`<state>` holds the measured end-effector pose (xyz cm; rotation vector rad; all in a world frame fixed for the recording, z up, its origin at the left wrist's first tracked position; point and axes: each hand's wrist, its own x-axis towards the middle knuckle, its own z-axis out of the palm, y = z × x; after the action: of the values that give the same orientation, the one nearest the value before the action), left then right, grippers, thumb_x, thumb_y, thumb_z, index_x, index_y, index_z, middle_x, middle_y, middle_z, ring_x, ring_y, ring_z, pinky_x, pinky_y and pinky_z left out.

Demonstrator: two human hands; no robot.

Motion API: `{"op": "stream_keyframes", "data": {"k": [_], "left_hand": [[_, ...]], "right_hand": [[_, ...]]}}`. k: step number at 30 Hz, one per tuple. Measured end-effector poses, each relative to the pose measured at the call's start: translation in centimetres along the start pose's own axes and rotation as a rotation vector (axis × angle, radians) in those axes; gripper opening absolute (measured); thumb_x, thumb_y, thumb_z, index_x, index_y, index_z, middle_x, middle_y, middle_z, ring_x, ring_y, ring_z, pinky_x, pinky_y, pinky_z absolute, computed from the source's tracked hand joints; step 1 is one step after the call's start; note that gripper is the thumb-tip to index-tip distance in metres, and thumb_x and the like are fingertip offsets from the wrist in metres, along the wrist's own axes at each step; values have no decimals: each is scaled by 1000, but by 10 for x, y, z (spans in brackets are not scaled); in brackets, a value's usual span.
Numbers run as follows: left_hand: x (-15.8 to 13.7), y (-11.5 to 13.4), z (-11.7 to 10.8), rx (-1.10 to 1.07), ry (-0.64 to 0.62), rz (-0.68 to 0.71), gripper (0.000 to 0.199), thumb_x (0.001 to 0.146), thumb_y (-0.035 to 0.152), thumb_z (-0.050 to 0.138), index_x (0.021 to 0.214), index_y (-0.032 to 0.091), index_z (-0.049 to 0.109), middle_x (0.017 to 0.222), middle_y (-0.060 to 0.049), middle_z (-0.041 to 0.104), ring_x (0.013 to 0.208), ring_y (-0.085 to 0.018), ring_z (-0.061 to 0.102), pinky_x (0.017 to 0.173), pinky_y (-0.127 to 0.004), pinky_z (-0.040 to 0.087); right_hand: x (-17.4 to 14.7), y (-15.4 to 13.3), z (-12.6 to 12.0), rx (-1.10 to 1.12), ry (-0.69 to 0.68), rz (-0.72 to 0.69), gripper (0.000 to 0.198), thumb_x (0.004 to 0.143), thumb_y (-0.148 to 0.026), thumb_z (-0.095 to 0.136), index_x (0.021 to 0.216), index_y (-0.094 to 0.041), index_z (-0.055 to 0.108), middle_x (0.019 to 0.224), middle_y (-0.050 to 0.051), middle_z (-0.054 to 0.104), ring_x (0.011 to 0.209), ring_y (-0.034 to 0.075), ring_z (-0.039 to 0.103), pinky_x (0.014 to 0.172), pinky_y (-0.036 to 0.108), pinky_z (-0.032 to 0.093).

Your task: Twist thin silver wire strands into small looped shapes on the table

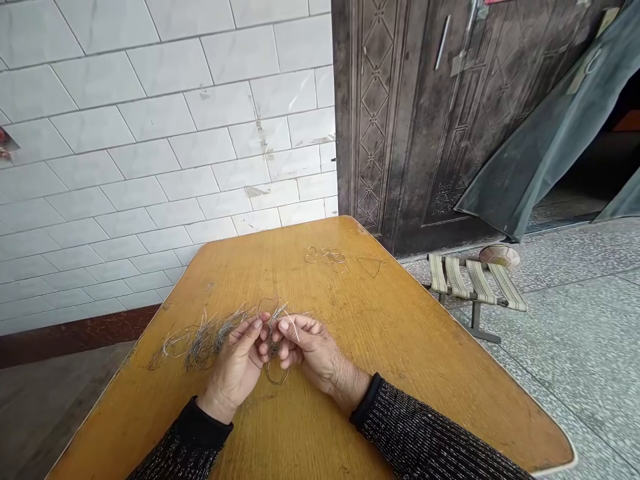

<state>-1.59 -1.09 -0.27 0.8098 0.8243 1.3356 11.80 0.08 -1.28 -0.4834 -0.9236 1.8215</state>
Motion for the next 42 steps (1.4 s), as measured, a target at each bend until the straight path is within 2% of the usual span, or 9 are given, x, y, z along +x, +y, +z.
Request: {"op": "stream_keyframes", "data": {"k": [6, 12, 16, 23, 27, 34, 37, 40, 42], "left_hand": [[-2, 0, 2, 67, -16, -16, 24, 66, 30, 71, 83, 13, 68, 61, 1, 55, 47, -6, 44, 44, -18, 32], [-4, -3, 2, 114, -76, -9, 26, 68, 33, 68, 86, 14, 68, 60, 2, 53, 46, -6, 45, 43, -20, 34], [-5, -3, 1, 149, -48, 0, 29, 68, 35, 68, 88, 14, 68, 60, 2, 51, 45, -6, 45, 43, -20, 33], [-5, -2, 1, 254, 1, 43, 31, 68, 38, 67, 88, 14, 69, 60, 2, 51, 45, -6, 42, 44, -20, 30], [-4, -3, 0, 260, 8, 64, 29, 68, 38, 66, 85, 14, 69, 60, 2, 51, 45, -5, 40, 43, -20, 28], [-3, 0, 3, 188, 43, 30, 19, 64, 32, 69, 69, 14, 67, 53, 3, 48, 44, -4, 35, 42, -17, 24], [-3, 1, 2, 183, 89, 59, 16, 63, 30, 69, 67, 14, 67, 52, 3, 47, 44, -4, 34, 42, -17, 23], [-1, 0, 0, 164, 124, 58, 15, 61, 28, 69, 67, 14, 67, 53, 3, 47, 44, -4, 32, 41, -16, 21], [-1, -1, -1, 153, 134, 42, 14, 60, 27, 69, 65, 14, 66, 52, 3, 46, 43, -3, 31, 41, -16, 20]], "right_hand": [[-3, -9, 2, -66, -82, 40, 27, 63, -40, 72, 64, -15, 63, 55, -4, 55, 40, 4, 46, 40, 15, 41], [-5, -13, 4, -95, -67, -6, 24, 64, -38, 72, 66, -15, 63, 56, -5, 53, 39, 2, 38, 39, 14, 36], [-4, -12, 2, -121, -35, -17, 23, 65, -37, 72, 68, -15, 64, 57, -5, 53, 39, 1, 36, 39, 14, 35], [-3, -11, 1, -163, -24, 44, 26, 62, -39, 73, 64, -16, 62, 53, -5, 52, 39, 3, 37, 38, 15, 37], [-2, -9, -1, -178, -31, 21, 25, 65, -38, 71, 61, -15, 61, 56, -4, 56, 38, 2, 41, 38, 15, 36], [-2, -8, -3, -404, -79, 2, 28, 74, -41, 62, 65, -15, 59, 62, -2, 58, 39, 4, 47, 39, 16, 35], [-4, -11, -4, -617, -27, -139, 25, 74, -40, 62, 85, -18, 61, 65, -2, 57, 42, 6, 47, 40, 18, 38], [-10, -17, -8, -990, 48, -486, 35, 76, -31, 63, 108, -23, 55, 80, 2, 59, 48, 8, 49, 46, 22, 42], [-15, -23, -11, -1272, -13, -699, 26, 81, -25, 57, 107, -24, 57, 87, 5, 60, 57, 10, 54, 54, 24, 46]]}}
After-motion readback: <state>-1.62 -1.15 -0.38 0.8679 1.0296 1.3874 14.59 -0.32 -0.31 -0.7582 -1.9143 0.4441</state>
